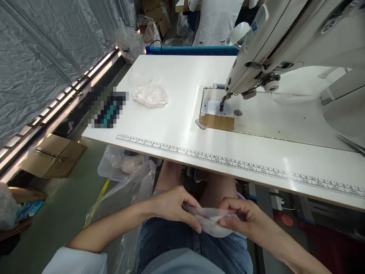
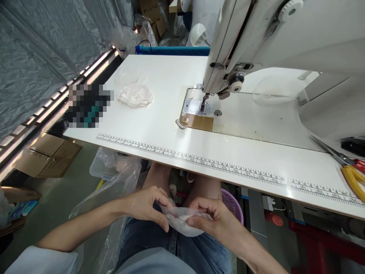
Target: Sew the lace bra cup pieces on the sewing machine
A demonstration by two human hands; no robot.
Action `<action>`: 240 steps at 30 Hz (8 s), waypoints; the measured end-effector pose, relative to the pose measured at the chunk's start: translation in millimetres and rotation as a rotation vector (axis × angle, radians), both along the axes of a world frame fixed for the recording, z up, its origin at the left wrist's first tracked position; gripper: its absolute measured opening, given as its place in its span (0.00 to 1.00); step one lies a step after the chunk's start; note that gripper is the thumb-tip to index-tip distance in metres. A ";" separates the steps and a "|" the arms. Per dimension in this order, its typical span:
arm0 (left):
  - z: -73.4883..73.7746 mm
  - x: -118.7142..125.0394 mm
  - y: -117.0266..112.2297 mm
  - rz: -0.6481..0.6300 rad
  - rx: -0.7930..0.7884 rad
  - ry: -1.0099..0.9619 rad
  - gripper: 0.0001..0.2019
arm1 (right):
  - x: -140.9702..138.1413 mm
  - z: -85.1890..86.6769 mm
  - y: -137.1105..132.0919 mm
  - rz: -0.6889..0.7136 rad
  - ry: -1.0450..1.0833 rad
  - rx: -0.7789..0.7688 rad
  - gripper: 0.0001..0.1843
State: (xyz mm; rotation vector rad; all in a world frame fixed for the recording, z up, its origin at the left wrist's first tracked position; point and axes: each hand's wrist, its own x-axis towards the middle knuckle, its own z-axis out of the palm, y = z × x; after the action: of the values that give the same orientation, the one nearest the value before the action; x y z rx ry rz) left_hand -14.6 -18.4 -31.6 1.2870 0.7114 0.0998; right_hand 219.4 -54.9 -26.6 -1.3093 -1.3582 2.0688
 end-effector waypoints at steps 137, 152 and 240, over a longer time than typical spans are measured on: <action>-2.8 7.8 -6.1 0.052 -0.303 0.025 0.22 | -3.1 -6.9 -1.3 0.068 0.039 -0.047 0.14; -8.2 -1.1 -4.2 0.065 -0.336 0.065 0.18 | 4.6 -15.3 -6.9 0.044 0.103 -0.108 0.13; -0.6 6.6 -12.7 0.180 -0.314 0.057 0.13 | -1.3 -16.6 -13.6 0.060 0.037 0.018 0.14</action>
State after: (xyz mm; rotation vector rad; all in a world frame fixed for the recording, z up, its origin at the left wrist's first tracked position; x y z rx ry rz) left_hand -8.1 -31.2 -32.2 0.9282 0.8550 0.0933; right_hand 218.1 -68.5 -43.2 -1.2311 -1.4133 2.1049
